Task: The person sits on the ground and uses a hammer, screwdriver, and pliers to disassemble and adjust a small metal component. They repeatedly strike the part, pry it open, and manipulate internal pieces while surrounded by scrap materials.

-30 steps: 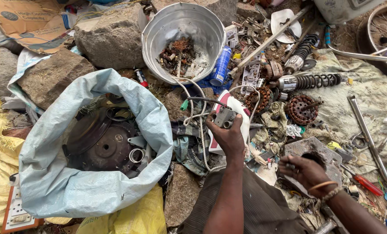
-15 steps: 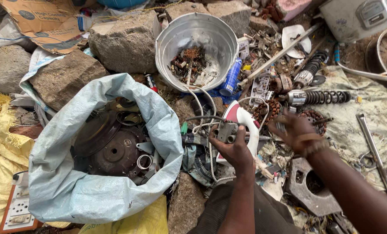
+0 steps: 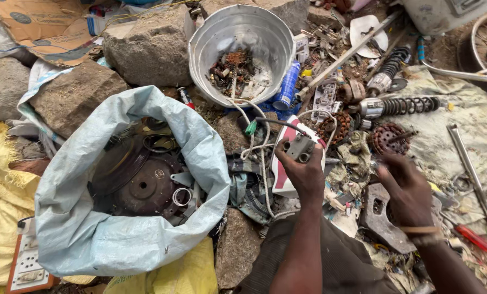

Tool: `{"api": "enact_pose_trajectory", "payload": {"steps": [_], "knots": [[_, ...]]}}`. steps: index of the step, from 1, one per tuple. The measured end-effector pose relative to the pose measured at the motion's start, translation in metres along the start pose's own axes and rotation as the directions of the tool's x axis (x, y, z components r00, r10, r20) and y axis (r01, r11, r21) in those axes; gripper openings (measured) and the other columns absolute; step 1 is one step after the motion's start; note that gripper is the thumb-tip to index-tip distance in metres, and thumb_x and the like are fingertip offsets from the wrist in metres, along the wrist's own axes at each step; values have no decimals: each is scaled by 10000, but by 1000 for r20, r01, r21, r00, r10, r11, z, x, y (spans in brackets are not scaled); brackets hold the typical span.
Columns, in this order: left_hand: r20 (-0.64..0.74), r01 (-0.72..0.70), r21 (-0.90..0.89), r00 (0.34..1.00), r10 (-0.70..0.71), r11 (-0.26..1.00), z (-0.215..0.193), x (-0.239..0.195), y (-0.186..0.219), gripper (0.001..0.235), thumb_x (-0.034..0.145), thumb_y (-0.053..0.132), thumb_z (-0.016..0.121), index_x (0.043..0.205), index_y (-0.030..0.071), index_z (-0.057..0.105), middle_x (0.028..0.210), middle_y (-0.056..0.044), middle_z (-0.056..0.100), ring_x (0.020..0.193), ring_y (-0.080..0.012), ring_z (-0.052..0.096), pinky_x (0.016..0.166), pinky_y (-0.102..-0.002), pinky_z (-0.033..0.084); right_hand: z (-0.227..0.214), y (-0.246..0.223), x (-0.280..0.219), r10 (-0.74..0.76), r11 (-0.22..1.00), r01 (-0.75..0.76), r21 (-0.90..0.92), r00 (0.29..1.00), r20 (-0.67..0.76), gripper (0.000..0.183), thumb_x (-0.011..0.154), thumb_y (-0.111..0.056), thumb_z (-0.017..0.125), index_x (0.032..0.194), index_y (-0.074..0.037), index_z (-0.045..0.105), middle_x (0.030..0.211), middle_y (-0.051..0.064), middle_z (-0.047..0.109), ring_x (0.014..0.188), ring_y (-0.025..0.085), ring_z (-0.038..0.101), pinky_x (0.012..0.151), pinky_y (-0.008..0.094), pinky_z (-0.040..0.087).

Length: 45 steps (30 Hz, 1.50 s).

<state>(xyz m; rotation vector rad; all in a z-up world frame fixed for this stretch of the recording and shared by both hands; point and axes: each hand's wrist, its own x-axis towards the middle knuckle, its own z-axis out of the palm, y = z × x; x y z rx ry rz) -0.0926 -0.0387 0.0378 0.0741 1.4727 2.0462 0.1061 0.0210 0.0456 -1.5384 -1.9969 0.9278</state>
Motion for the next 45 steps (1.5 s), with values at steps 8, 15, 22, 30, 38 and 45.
{"api": "enact_pose_trajectory", "payload": {"steps": [8,15,22,30,38,45], "knots": [[521,-247,569,846,-112,785,43,-52,-51,775,742,229,865,1377,135,432,1172,-185,707,1052,-325,708,889,-459,560,-58,230,-217,656,754,-646,-117,734,178,383,901,-338,731,1119,-30,801,905,149,796,729,244,741,714,396,602],[922,-647,386,243,-303,657,34,-104,-143,778,699,156,871,1413,166,562,1337,-171,688,1226,-316,660,1039,-437,537,-23,184,-230,527,746,-382,-546,839,133,598,910,-478,699,1333,-71,589,1418,263,446,1057,462,658,917,540,574],[851,-606,520,302,-430,602,20,-93,-175,870,684,194,909,1452,184,498,1416,-180,614,1302,-357,595,1106,-500,469,-24,171,-225,620,724,-525,-448,780,88,800,732,-329,870,1375,-51,484,1564,233,286,1048,396,674,881,480,615],[801,-633,576,308,-514,518,27,-94,-168,920,700,267,948,1428,195,390,1310,-256,636,1227,-421,614,1055,-537,486,-49,186,-202,887,152,-630,762,427,176,686,811,-65,747,1409,-10,417,1249,200,527,859,290,690,698,358,615],[793,-650,570,275,-543,503,30,-86,-178,801,787,101,812,1475,159,406,1016,-163,748,927,-324,746,822,-439,641,-74,114,-233,742,553,-575,604,669,-43,747,899,-79,637,1577,-83,322,821,101,655,576,164,652,464,279,573],[789,-642,575,273,-550,507,32,-91,-170,765,782,93,833,1425,136,421,985,-167,737,922,-312,725,820,-438,615,-75,60,-226,421,877,-355,324,892,-163,795,905,-197,694,1624,-144,361,843,104,695,560,137,626,441,288,536]]}}
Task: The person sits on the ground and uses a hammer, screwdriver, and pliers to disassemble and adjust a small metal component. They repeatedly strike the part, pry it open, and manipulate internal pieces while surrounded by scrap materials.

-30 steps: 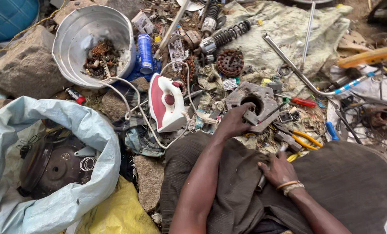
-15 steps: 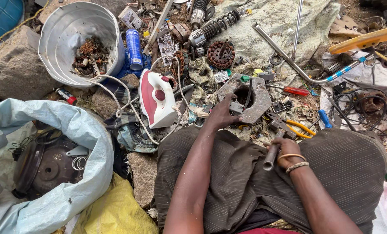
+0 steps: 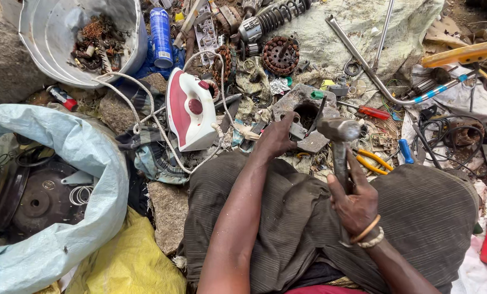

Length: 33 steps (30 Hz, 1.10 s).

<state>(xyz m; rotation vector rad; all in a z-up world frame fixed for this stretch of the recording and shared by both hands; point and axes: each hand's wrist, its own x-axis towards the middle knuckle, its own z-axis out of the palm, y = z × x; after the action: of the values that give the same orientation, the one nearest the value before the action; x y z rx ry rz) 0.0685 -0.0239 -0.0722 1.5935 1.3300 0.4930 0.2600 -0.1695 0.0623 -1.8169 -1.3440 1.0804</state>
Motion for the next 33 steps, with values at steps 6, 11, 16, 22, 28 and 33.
{"api": "enact_pose_trajectory", "payload": {"steps": [6,11,16,22,28,33], "knots": [[-32,16,8,999,-16,1000,-2,-11,-1,757,769,102,849,1407,147,445,936,-198,737,905,-349,734,782,-490,587,18,-2,18,-2,944,32,-329,996,91,753,943,-249,722,1620,-195,398,890,163,746,584,161,610,489,317,536],[-92,-55,60,994,61,997,0,-8,-4,841,719,116,886,1414,142,413,951,-202,713,924,-392,705,805,-501,566,16,3,19,-146,984,147,-104,989,19,757,921,-272,690,1597,-162,369,1050,144,748,583,134,662,464,307,575],[-74,-11,63,997,16,998,-4,-8,4,826,752,135,880,1445,157,430,960,-185,715,935,-370,710,811,-493,559,14,8,26,-63,970,84,-229,993,98,750,937,-269,702,1614,-163,398,1022,195,762,660,153,694,550,306,584],[8,104,31,995,-104,994,3,-1,-4,817,772,118,844,1472,173,426,930,-146,700,919,-325,713,788,-460,597,12,13,29,-203,960,212,-184,977,66,740,931,-269,711,1586,-98,411,1336,212,679,813,222,696,656,374,596],[-164,-271,14,949,270,962,1,-2,-4,929,643,208,934,1436,108,460,1206,-202,653,1107,-370,652,918,-497,546,15,24,19,-231,973,232,-12,972,30,735,961,-192,717,1612,-84,394,1217,194,646,819,129,674,628,274,588],[-150,-20,164,988,45,986,-6,-15,12,918,692,491,946,1390,97,498,1370,-215,518,1258,-385,531,990,-512,498,14,59,-6,248,914,-233,332,969,-3,718,938,-135,671,1601,-108,395,807,65,627,524,88,552,395,250,467]]}}
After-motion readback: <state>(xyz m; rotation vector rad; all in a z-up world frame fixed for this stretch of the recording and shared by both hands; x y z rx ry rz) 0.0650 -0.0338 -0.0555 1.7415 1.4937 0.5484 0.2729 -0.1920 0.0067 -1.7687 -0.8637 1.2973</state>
